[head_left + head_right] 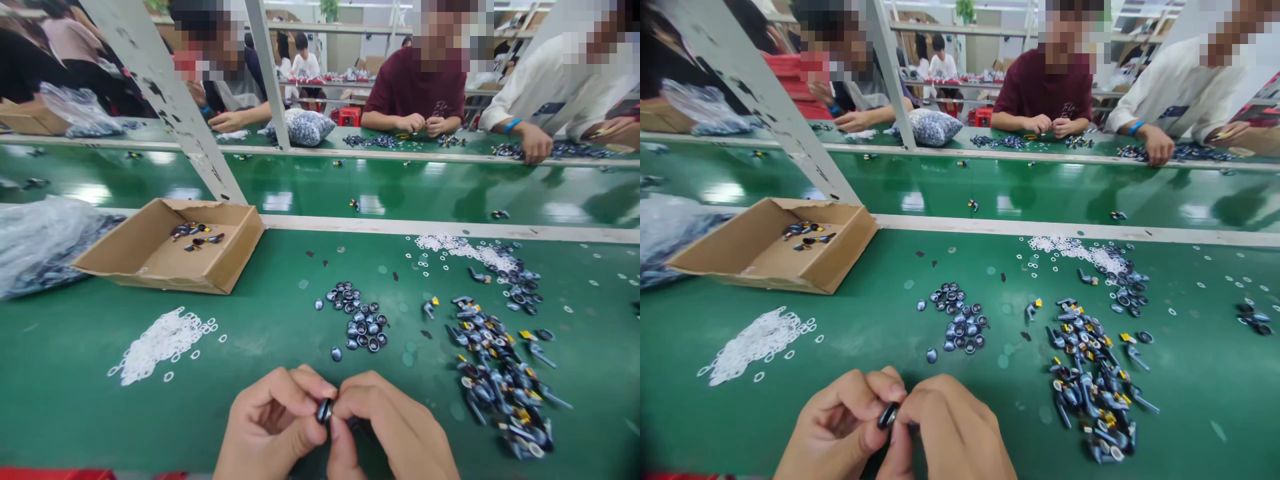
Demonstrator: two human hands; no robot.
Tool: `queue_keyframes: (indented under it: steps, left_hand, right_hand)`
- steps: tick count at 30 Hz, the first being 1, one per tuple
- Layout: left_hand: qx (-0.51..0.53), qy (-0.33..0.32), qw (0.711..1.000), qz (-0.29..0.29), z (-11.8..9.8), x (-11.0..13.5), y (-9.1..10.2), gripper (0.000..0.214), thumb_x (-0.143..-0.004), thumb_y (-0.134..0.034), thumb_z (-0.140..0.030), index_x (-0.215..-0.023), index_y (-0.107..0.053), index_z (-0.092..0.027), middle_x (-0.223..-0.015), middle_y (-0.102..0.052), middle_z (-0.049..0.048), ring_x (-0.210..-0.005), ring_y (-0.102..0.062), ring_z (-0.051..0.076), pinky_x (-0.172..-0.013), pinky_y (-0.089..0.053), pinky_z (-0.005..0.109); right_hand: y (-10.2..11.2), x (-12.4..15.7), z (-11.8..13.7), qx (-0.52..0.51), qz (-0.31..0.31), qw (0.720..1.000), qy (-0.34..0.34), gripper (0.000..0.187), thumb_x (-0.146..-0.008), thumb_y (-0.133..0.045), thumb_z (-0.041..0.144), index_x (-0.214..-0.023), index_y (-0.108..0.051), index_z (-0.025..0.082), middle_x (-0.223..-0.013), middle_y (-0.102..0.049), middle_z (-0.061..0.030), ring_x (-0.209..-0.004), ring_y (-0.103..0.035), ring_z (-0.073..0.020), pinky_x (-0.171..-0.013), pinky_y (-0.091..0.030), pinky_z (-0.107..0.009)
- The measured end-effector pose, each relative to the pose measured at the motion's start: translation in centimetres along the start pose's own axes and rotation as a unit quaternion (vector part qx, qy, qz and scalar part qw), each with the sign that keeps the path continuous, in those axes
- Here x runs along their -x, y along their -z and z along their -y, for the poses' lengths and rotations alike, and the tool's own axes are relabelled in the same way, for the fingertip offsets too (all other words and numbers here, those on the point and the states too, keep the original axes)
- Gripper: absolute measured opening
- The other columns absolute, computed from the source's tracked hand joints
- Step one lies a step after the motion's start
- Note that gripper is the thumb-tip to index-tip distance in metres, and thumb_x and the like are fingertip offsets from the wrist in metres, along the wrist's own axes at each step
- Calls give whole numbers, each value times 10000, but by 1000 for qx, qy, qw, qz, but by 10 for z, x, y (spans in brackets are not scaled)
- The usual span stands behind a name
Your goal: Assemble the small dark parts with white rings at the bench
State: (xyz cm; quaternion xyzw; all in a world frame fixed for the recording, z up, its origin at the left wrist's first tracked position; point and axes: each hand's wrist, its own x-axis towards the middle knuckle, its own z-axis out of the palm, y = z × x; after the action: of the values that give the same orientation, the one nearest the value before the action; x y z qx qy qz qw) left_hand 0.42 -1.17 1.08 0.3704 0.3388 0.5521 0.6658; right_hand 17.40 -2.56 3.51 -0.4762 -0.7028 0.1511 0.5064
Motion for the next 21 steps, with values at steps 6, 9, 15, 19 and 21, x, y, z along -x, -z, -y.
queue_keyframes:
  steps: [6, 9, 15, 19, 21]
  left_hand:
    - [-20, 7, 1000, 0, -3, -1, 1, 170, -801, -1024, -175, -817, -879, -261, -938, -891, 41, -899, -837, 175, -824, -675, 220]
    - [-23, 9, 1000, -3, -2, -2, 1, 168, -794, -1028, -182, -809, -879, -258, -926, -890, 49, -895, -835, 188, -819, -681, 239]
    - [-10, 15, 1000, -11, 1, -3, 1, 159, -809, -1024, -217, -811, -873, -270, -929, -888, 35, -886, -832, 179, -805, -676, 231]
    - [-14, 12, 1000, -8, 0, -3, -1, 164, -802, -1031, -233, -802, -873, -278, -917, -888, 26, -872, -816, 175, -788, -666, 231]
    - [-16, 8, 1000, -8, 0, -4, -2, 171, -789, -1039, -232, -793, -873, -273, -906, -888, 29, -864, -810, 175, -792, -666, 237]
  right_hand:
    - [14, -10, -8, 14, 59, 996, 65, 205, -918, -577, 29, -970, -620, 223, -831, -762, 63, -665, -774, -85, -640, -604, -170]
    - [15, -10, -9, 12, 62, 996, 62, 211, -915, -566, 33, -974, -618, 228, -823, -760, 67, -683, -783, -86, -636, -604, -163]
    - [13, -8, -9, 7, 54, 997, 48, 187, -929, -587, 53, -970, -609, 234, -824, -757, 74, -693, -791, -82, -638, -598, -151]
    - [13, -7, -11, 3, 61, 997, 53, 203, -937, -582, 42, -999, -618, 232, -851, -765, 68, -716, -791, -82, -667, -599, -152]
    - [13, -7, -12, 0, 72, 996, 49, 209, -945, -575, 38, -1003, -620, 234, -866, -765, 61, -733, -789, -85, -676, -596, -156]
